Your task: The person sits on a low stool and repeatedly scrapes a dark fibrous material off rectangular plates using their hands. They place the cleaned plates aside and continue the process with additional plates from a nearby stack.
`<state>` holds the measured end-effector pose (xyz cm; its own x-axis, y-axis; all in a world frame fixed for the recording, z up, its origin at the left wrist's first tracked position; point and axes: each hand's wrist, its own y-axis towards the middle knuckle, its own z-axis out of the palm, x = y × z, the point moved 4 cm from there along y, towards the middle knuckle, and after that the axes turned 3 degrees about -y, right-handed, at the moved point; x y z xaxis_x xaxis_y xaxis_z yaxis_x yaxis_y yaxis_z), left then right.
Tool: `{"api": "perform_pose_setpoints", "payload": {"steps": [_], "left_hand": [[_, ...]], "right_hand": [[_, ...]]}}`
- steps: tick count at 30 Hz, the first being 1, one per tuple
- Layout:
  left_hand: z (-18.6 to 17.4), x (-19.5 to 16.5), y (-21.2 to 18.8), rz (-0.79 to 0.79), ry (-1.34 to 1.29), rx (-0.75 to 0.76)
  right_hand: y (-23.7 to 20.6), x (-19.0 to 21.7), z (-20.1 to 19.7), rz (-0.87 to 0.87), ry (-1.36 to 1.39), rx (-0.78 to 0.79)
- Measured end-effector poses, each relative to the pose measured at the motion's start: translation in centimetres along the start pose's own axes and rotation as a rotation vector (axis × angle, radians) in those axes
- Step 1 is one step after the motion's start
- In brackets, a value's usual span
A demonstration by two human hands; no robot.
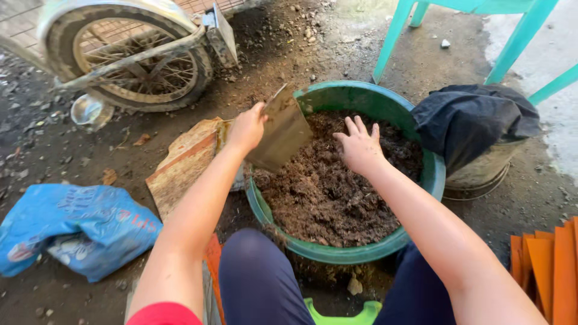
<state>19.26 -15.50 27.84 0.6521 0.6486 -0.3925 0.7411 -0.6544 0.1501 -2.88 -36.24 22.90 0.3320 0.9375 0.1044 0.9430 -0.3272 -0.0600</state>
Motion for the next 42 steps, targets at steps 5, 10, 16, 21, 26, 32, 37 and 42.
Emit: {"api": "perform_pose_setpoints", "payload": {"steps": [5, 10, 16, 21, 26, 32, 37, 42], "left_hand": [[-4.5, -3.6, -1.3, 0.088, 0.182, -0.078], [-6.2, -4.6, -2.6, 0.137, 0.236, -0.134], [-9.2, -4.0, -4.1, 0.099, 0.106, -0.252], [-11.6, 0.7, -8.3, 0.001, 0.098, -0.326], [-11.0, 4.9, -13.1, -0.151, 0.131, -0.287], [-11.7, 5.4, -11.9, -0.13, -0.134, -0.438], [-10.1, 6.2, -13.0, 0.054, -0.509, -0.413], [-8.1, 9.7, -18.1, -0.236, -0.054, -0.332]], "right_hand": [[-2.3, 0.5, -0.4, 0.117, 0.034, 0.294], [-2.0, 0.9, -1.6, 0.027, -0.067, 0.266], [-2.9, -0.3, -2.0, 0.093, -0.023, 0.289], [-1.6, -1.2, -1.4, 0.107, -0.011, 0.3], [-0.8, -2.1, -0.6, 0.12, -0.019, 0.301], [-0.8, -3.6, 0.1, 0.204, -0.055, 0.338], [-0.1, -4.1, 1.1, 0.206, -0.056, 0.367], [0.2, -4.5, 1.5, 0.201, -0.023, 0.354]]}}
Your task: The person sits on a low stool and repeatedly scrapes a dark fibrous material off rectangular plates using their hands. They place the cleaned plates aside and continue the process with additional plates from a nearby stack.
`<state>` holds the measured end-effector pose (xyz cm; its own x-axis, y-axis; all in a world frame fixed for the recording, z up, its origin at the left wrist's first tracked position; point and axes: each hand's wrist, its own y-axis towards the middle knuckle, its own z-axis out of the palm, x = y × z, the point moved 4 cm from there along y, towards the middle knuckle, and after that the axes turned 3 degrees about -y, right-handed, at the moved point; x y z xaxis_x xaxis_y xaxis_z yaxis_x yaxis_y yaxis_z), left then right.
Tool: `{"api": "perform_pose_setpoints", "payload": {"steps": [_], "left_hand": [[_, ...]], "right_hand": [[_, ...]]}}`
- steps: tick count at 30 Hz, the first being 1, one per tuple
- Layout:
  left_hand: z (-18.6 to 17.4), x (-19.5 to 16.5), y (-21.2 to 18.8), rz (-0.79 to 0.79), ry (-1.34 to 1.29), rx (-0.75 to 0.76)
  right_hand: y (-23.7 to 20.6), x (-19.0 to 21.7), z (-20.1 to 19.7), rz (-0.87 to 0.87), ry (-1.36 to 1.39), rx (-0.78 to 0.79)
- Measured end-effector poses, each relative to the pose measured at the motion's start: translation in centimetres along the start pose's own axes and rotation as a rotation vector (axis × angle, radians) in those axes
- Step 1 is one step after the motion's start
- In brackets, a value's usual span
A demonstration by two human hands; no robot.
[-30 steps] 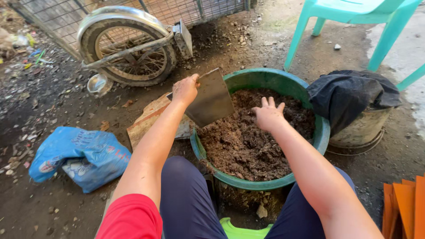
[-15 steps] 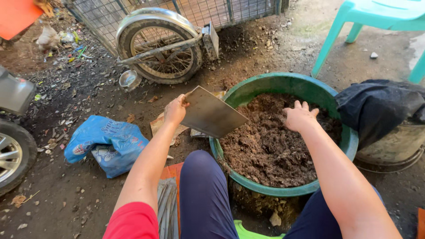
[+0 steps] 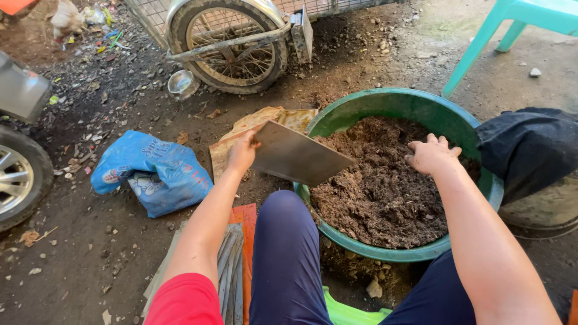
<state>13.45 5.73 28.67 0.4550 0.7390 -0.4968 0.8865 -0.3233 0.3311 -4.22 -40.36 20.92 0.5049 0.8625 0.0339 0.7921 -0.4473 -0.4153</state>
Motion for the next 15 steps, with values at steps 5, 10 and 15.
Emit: {"api": "perform_pose_setpoints", "payload": {"steps": [5, 10, 15], "left_hand": [[-4.2, 6.6, -2.1, -0.185, -0.208, -0.3], [-13.2, 13.9, -10.4, -0.284, -0.075, -0.733], [-17.3, 20.0, -26.2, -0.978, -0.309, -1.029]], "right_hand": [[-0.6, 0.2, -0.7, 0.004, -0.012, -0.053], [0.4, 0.7, 0.7, -0.041, -0.013, -0.104], [4.6, 0.5, 4.1, -0.16, 0.162, -0.258]]}}
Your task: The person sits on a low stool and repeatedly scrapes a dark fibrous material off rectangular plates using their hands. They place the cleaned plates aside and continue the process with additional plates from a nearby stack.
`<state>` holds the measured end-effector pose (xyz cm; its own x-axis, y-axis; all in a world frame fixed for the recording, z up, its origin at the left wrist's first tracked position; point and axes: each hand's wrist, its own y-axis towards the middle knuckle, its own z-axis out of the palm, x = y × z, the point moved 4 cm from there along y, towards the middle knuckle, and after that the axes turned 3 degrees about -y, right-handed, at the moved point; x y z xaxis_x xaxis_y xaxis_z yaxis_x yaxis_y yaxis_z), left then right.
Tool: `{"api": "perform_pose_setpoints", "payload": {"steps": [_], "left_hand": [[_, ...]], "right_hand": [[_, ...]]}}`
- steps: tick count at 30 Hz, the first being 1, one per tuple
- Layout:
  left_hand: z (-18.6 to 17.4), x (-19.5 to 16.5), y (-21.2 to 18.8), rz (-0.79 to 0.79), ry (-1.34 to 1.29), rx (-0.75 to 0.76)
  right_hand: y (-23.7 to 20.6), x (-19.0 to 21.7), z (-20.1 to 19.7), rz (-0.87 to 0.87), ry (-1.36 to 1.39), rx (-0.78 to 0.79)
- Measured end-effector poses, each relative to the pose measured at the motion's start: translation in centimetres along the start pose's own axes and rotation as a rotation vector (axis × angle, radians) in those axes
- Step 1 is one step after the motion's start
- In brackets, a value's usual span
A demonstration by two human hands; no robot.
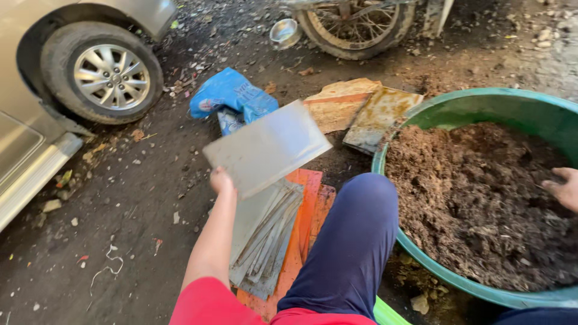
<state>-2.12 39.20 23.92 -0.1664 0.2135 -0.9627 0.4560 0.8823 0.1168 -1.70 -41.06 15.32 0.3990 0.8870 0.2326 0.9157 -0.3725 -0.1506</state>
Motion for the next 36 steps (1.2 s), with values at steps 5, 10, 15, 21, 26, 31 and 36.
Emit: {"api": "perform_pose_setpoints", "payload": {"steps": [5, 10, 15, 21, 26, 31, 36], "left_hand": [[-10.3, 7.1, 0.5, -0.23, -0.033, -0.229], [-14.4, 11.7, 1.8, -0.484, -0.081, -0.218], [-10.8, 10.7, 3.8, -0.396, 0.507, -0.074], [9.0, 7.0, 0.6, 0.107, 0.776, 0.457], [28.3, 4.9, -9.3, 0.286, 0.521, 0.843], [39.6, 6.6, -16.3, 0.154, 0.373, 1.021], [45.3, 10.1, -16.0, 0.223, 0.559, 0.977]], "right_hand": [[1.5, -0.6, 2.0, -0.193, 0.242, -0.224], [0.2, 0.2, 1.0, -0.313, 0.232, -0.195], [-3.1, 2.7, 0.6, 0.029, -0.381, 0.232], [-5.9, 5.4, 8.3, -0.155, -0.572, 0.694], [-7.6, 9.9, 18.2, -0.221, 0.0, 0.755], [-8.0, 12.0, 24.1, 0.008, 0.025, 0.802], [-6.5, 11.0, 26.8, 0.209, -0.025, 0.879]]}}
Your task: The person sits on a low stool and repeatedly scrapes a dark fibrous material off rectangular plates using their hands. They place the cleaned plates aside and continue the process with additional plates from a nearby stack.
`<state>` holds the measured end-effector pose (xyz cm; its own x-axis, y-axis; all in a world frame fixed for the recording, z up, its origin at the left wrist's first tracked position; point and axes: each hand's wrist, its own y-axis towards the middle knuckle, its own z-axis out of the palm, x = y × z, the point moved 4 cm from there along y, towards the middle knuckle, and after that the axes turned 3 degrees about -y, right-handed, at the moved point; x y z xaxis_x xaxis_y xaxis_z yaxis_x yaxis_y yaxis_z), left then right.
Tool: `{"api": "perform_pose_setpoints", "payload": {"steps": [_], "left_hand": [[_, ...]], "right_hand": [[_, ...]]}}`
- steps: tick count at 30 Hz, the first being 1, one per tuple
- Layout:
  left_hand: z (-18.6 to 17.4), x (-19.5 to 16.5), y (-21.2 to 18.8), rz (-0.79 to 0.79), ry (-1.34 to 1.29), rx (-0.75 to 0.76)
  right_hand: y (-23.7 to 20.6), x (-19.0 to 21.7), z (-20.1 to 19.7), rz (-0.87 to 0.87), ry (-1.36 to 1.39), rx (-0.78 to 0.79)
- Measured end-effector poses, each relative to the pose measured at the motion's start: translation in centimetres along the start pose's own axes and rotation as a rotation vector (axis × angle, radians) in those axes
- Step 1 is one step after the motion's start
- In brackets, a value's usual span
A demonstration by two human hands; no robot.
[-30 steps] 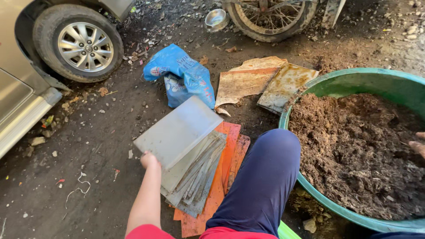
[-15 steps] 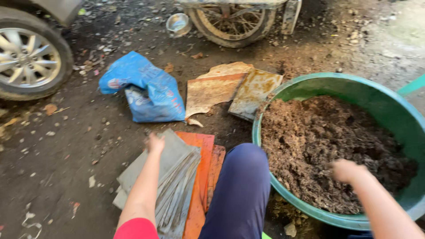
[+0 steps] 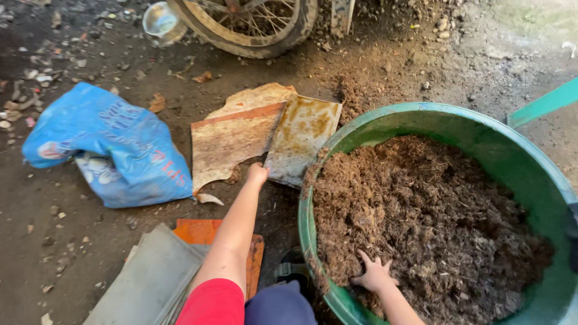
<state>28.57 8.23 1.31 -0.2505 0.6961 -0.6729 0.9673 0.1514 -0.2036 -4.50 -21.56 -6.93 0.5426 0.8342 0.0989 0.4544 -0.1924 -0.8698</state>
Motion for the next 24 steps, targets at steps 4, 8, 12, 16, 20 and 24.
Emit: {"api": "perform_pose_setpoints", "payload": {"steps": [4, 8, 12, 16, 20, 24], "left_hand": [[2.0, 2.6, 2.3, -0.16, 0.134, 0.019], [3.5, 4.3, 3.0, -0.229, 0.138, -0.041], [4.4, 5.5, 3.1, -0.264, 0.118, -0.097], [4.3, 5.7, 3.2, -0.262, 0.129, -0.128], [4.0, 6.3, 2.8, -0.438, 0.045, -0.113], [4.1, 6.6, 2.4, -0.473, -0.028, -0.07]], "right_hand": [[2.5, 0.3, 0.9, 0.107, -0.035, 0.081], [4.2, 0.2, 2.6, 0.155, -0.014, 0.081], [5.0, -0.5, 4.0, 0.142, 0.011, 0.084], [5.3, -0.7, 4.4, 0.151, 0.038, 0.05], [5.4, -0.5, 4.4, 0.14, 0.034, 0.058], [5.4, -0.5, 4.4, 0.149, 0.026, 0.099]]}}
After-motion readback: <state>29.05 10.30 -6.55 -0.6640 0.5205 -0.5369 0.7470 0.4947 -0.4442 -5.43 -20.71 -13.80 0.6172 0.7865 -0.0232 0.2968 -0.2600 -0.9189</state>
